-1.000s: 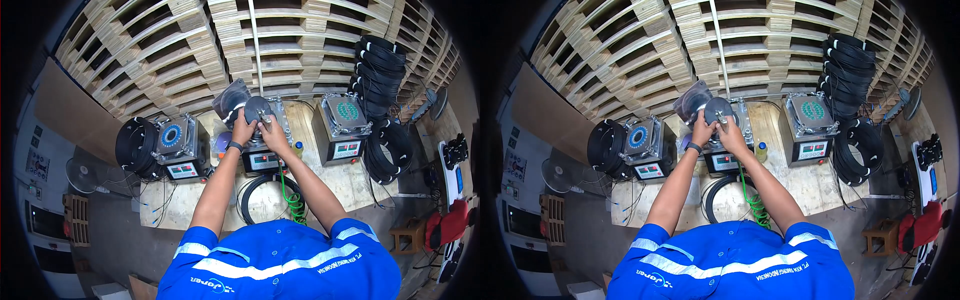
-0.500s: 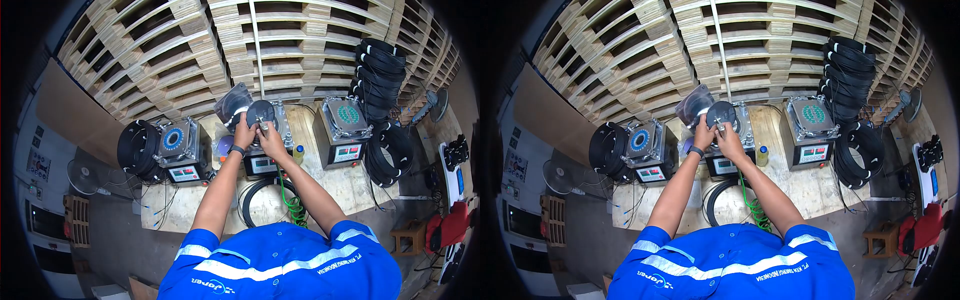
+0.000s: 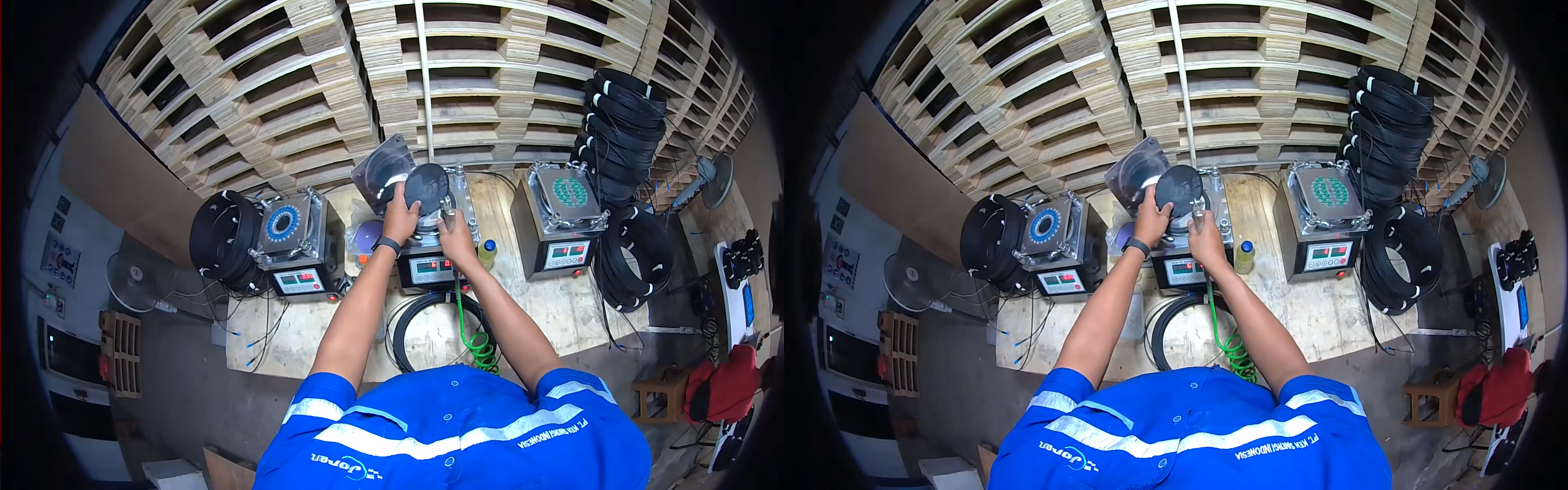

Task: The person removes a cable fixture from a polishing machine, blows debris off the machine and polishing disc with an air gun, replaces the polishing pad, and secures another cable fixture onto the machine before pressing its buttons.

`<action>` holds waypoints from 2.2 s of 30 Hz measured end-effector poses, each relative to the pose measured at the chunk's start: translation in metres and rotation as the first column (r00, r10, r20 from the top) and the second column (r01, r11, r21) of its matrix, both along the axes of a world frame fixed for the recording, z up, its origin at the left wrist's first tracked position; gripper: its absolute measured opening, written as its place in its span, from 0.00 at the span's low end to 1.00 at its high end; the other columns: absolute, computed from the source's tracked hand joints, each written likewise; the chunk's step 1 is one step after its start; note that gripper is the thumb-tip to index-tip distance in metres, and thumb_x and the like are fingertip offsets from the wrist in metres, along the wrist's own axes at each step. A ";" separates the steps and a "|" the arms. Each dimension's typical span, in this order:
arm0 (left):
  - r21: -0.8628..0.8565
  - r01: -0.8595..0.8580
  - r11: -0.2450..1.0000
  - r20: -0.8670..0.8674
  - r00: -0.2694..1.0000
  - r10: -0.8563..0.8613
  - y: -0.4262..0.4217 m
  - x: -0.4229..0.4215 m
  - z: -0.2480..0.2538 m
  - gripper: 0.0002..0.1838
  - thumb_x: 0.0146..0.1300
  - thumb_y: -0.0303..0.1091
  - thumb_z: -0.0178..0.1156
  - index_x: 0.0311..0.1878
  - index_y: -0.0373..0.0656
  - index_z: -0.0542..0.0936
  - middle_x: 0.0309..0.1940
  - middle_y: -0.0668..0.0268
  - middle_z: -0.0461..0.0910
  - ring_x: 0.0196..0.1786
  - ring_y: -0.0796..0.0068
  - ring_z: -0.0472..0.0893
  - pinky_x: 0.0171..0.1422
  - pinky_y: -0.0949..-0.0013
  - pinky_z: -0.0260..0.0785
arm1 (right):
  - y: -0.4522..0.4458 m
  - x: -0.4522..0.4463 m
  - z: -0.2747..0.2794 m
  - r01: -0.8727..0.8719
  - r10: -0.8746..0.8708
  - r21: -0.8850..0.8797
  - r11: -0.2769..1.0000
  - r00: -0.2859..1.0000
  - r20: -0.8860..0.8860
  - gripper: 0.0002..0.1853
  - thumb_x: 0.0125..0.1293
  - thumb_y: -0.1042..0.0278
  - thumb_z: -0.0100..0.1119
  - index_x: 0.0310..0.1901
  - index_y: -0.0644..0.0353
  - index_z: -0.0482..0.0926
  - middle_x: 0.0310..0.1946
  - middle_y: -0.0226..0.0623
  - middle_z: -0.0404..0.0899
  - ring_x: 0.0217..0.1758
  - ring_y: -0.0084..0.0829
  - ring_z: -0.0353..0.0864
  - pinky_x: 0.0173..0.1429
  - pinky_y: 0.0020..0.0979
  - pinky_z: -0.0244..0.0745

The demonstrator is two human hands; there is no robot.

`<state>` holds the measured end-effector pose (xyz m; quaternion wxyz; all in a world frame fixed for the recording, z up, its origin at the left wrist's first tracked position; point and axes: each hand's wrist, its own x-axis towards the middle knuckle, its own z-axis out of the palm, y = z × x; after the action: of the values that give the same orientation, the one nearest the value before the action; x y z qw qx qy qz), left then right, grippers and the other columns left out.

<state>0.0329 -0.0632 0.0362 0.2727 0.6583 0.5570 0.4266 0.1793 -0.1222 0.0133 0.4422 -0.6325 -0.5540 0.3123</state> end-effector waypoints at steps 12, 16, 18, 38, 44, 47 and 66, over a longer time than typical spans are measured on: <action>-0.044 0.020 0.999 0.135 0.991 -0.014 0.007 0.000 -0.007 0.27 0.64 0.23 0.60 0.64 0.41 0.61 0.37 0.40 0.83 0.37 0.47 0.86 0.43 0.51 0.77 | 0.022 0.017 -0.017 -0.117 0.111 -0.048 0.992 0.987 -0.119 0.22 0.67 0.59 0.61 0.54 0.68 0.71 0.49 0.61 0.79 0.56 0.56 0.79 0.60 0.44 0.72; -0.002 -0.006 1.000 0.087 0.996 0.006 0.013 -0.002 -0.019 0.27 0.64 0.24 0.59 0.64 0.41 0.61 0.38 0.39 0.83 0.41 0.43 0.85 0.45 0.50 0.77 | 0.021 0.016 -0.009 -0.013 0.000 -0.118 0.993 0.994 -0.114 0.23 0.67 0.59 0.60 0.56 0.68 0.71 0.50 0.59 0.80 0.57 0.54 0.80 0.61 0.42 0.72; -0.010 0.004 1.000 0.091 0.996 -0.003 0.014 -0.002 -0.021 0.27 0.64 0.24 0.59 0.64 0.41 0.61 0.39 0.39 0.82 0.42 0.42 0.85 0.46 0.50 0.76 | 0.026 0.018 -0.010 0.002 -0.024 -0.127 0.992 0.984 -0.174 0.24 0.66 0.60 0.61 0.57 0.67 0.71 0.51 0.58 0.80 0.57 0.53 0.80 0.62 0.41 0.71; 0.000 0.013 1.000 0.078 0.997 -0.012 0.013 -0.004 -0.016 0.25 0.63 0.25 0.60 0.61 0.41 0.62 0.42 0.37 0.82 0.49 0.36 0.81 0.50 0.46 0.73 | 0.047 0.012 0.000 0.007 0.021 0.104 0.995 0.963 -0.268 0.15 0.70 0.62 0.60 0.50 0.63 0.75 0.32 0.30 0.79 0.34 0.25 0.76 0.43 0.32 0.74; 0.054 -0.016 0.998 -0.021 1.000 0.017 0.007 -0.003 -0.008 0.25 0.62 0.25 0.60 0.60 0.40 0.62 0.42 0.37 0.81 0.50 0.35 0.80 0.51 0.46 0.73 | 0.019 -0.001 0.047 -0.374 0.368 -0.003 0.927 0.912 -0.181 0.19 0.69 0.61 0.60 0.55 0.64 0.75 0.46 0.47 0.84 0.49 0.40 0.83 0.56 0.38 0.75; 0.033 0.004 0.999 -0.021 1.000 -0.003 0.007 -0.005 -0.009 0.26 0.62 0.26 0.61 0.60 0.40 0.61 0.42 0.37 0.81 0.50 0.34 0.80 0.51 0.45 0.73 | 0.022 -0.011 0.038 -0.076 0.082 0.238 0.968 0.997 -0.016 0.19 0.71 0.58 0.58 0.55 0.63 0.73 0.42 0.49 0.83 0.45 0.46 0.83 0.50 0.40 0.75; 0.072 0.021 0.997 0.013 1.000 -0.022 0.013 -0.006 -0.017 0.26 0.62 0.25 0.59 0.60 0.38 0.59 0.44 0.34 0.79 0.51 0.32 0.78 0.53 0.44 0.71 | 0.015 -0.018 0.037 -0.133 0.129 0.197 0.971 0.991 0.035 0.19 0.70 0.62 0.59 0.57 0.58 0.67 0.41 0.58 0.82 0.48 0.61 0.81 0.47 0.50 0.75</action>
<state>0.0265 -0.0505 0.0194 0.2572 0.6708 0.5322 0.4480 0.1616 -0.1077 0.0503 0.4755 -0.5506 -0.6276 0.2772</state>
